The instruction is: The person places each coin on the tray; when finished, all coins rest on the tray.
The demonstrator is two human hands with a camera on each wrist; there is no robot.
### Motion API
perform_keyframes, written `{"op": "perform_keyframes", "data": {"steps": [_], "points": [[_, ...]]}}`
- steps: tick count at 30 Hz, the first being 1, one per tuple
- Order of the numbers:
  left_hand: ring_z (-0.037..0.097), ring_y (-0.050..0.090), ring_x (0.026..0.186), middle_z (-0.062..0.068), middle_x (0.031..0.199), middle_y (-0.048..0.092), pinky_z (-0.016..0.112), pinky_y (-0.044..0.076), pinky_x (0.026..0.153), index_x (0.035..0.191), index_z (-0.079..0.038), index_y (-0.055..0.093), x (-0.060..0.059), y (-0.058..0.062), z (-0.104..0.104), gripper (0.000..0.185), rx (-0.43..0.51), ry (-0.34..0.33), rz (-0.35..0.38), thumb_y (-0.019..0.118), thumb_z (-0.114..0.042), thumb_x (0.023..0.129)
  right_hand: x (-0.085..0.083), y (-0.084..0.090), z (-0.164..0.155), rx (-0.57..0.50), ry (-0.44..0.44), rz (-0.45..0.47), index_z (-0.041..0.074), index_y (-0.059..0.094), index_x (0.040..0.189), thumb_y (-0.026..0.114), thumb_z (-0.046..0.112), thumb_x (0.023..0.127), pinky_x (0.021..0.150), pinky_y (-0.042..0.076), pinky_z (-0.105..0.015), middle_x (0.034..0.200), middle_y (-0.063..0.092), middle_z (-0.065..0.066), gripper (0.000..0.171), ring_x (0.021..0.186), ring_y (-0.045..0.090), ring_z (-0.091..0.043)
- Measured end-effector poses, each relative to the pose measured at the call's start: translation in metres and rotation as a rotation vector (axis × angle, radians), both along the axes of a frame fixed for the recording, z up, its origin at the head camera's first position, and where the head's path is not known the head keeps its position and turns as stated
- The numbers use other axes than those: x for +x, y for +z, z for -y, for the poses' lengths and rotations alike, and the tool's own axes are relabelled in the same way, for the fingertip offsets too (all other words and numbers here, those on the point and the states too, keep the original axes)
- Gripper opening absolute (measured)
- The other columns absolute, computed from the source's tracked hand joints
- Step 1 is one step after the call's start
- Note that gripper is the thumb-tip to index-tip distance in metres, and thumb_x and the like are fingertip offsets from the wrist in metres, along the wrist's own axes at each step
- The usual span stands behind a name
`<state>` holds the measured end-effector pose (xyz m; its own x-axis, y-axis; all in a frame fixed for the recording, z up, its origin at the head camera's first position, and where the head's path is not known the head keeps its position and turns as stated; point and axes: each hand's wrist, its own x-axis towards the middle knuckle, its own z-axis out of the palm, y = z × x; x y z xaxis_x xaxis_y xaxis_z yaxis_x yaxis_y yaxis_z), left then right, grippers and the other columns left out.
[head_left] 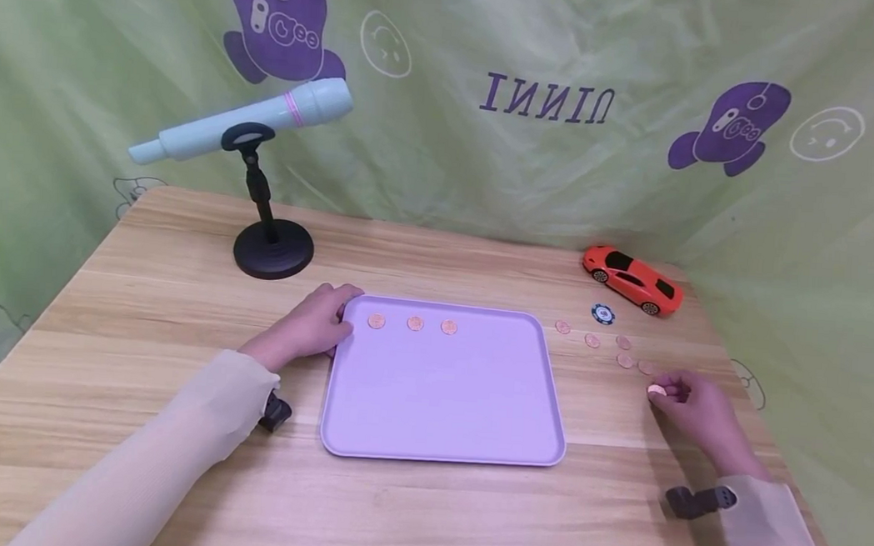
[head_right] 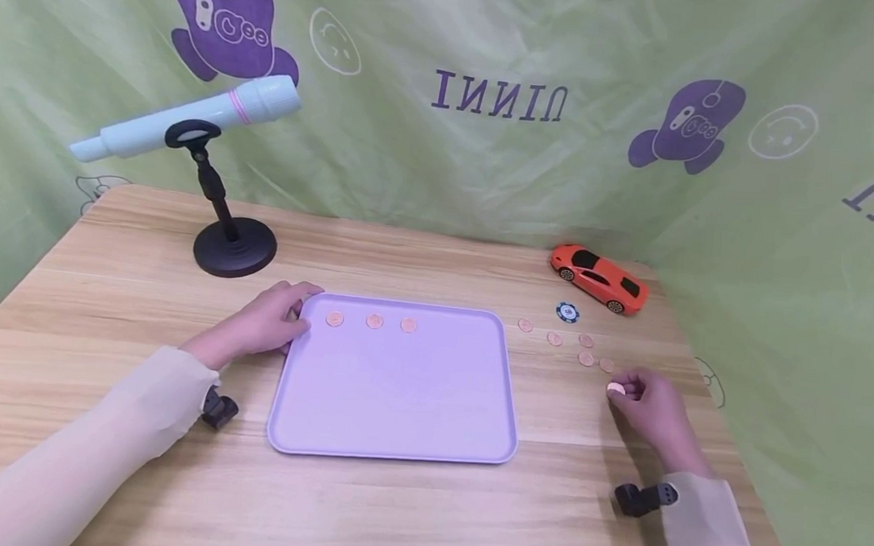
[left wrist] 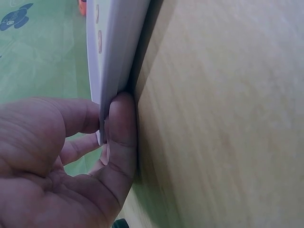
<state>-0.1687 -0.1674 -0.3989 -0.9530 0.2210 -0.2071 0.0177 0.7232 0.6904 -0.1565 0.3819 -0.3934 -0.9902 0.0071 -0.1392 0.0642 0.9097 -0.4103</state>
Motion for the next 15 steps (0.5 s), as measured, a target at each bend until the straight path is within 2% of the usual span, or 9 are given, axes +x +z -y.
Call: {"op": "perform_keyframes", "data": {"steps": [8, 12, 15], "points": [[0.028, 0.06, 0.089, 0.027, 0.115, 0.05, 0.025, 0.059, 0.058, 0.153, 0.003, 0.044, 0.0001, 0.0001, 0.0001, 0.054, 0.001, 0.0, -0.003, 0.056, -0.001, 0.1, 0.0059, -0.003, -0.0011, -0.026, -0.016, -0.061, -0.007, 0.069, 0.115, 0.072, 0.018, 0.099, 0.065, 0.048, -0.016, 0.104, 0.072, -0.024, 0.03, 0.089, 0.064, -0.022], [0.028, 0.06, 0.089, 0.027, 0.115, 0.05, 0.026, 0.059, 0.058, 0.153, 0.004, 0.044, -0.0001, -0.0008, 0.0003, 0.055, 0.003, -0.003, -0.008, 0.056, 0.0, 0.099, 0.0076, -0.0033, 0.0003, -0.059, 0.005, -0.082, -0.005, 0.071, 0.121, 0.072, 0.024, 0.1, 0.067, 0.049, -0.012, 0.107, 0.075, -0.022, 0.035, 0.085, 0.063, -0.006], [0.029, 0.06, 0.089, 0.028, 0.115, 0.05, 0.026, 0.06, 0.059, 0.153, 0.004, 0.043, 0.0005, -0.0006, -0.0006, 0.055, 0.007, -0.007, -0.008, 0.056, 0.0, 0.099, 0.009, -0.0012, 0.0048, -0.12, 0.023, -0.065, -0.005, 0.069, 0.128, 0.071, 0.025, 0.101, 0.07, 0.052, -0.01, 0.113, 0.075, -0.022, 0.04, 0.083, 0.06, 0.007]]}}
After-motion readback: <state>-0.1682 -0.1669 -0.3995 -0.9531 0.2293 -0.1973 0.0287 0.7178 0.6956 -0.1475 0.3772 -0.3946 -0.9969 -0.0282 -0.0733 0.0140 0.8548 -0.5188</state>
